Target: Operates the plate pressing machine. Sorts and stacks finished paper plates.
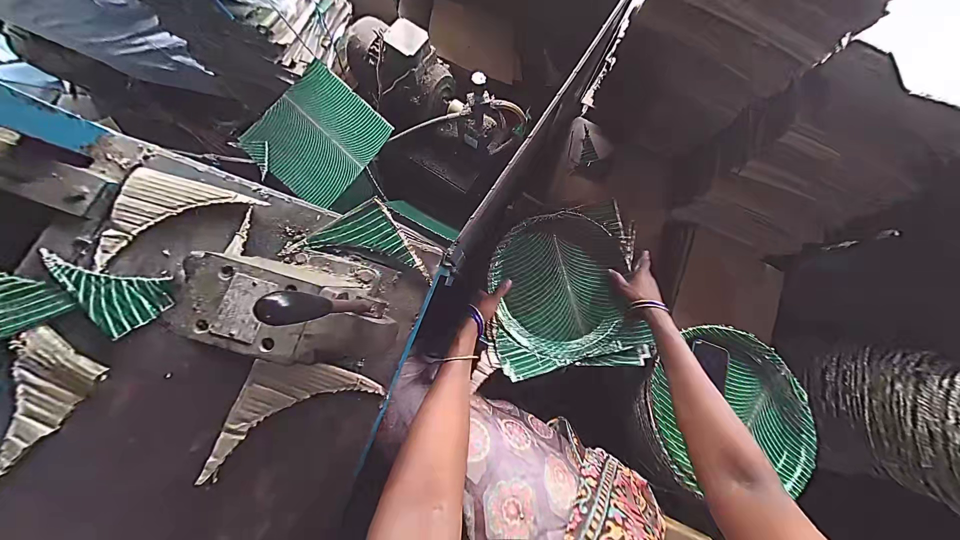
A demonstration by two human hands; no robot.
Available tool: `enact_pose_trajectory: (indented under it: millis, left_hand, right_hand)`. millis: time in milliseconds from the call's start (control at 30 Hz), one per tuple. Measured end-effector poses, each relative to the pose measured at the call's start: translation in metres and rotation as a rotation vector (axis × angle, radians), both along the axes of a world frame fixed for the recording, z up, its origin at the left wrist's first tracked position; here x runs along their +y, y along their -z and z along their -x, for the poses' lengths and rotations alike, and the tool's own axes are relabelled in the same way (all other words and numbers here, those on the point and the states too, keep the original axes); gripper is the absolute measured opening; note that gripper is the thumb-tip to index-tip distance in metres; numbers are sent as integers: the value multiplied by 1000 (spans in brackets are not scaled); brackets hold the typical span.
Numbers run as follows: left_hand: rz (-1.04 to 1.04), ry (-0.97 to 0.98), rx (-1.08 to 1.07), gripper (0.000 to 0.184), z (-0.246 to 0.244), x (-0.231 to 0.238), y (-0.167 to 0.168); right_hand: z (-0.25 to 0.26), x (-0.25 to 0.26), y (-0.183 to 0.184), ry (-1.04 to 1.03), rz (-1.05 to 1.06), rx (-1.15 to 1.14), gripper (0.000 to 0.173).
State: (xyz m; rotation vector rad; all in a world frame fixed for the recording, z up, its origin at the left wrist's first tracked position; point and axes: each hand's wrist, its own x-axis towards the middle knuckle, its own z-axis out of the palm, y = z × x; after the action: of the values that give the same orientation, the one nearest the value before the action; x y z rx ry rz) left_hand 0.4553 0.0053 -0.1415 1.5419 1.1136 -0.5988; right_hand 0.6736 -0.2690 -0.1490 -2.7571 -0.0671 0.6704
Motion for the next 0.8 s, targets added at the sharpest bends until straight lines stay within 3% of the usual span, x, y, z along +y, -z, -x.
enact_pose_trajectory:
  millis: [100, 167, 233, 300, 367, 433, 533, 600, 700, 800]
  left_hand:
    - [230, -54, -238, 74, 2, -20, 8]
    - [264, -218, -392, 68, 5, -19, 16]
    - [137, -337, -363, 56, 22, -16, 13]
    - [-173, -374, -351, 47, 37, -27, 39]
    - [24, -365, -114, 42, 42, -15, 16]
    - [100, -441, -58, 39, 38, -11, 20]
    - [110, -117, -46, 40, 19, -4, -2]
    - [184, 61, 13, 41, -3, 1, -34]
    - [212, 152, 133, 42, -18, 8, -43]
    - [234, 176, 206, 46, -26, 15, -34]
  right_hand:
    - [-20, -24, -20, -5, 76, 54, 113]
    - [-24, -39, 6, 8, 28, 142, 96]
    - [-20, -42, 41, 44, -57, 235, 86]
    - [-10, -29, 56, 72, -124, 309, 87]
    - [-6, -19, 55, 56, -112, 358, 88]
    - [-9, -15, 50, 46, -92, 388, 84]
    - [-14, -21, 44, 119, -90, 387, 66]
    - [-17, -28, 44, 168, -124, 359, 55]
    - [-16, -28, 34, 195, -224, 204, 45]
    - [-27, -31, 15, 22, -102, 39, 50]
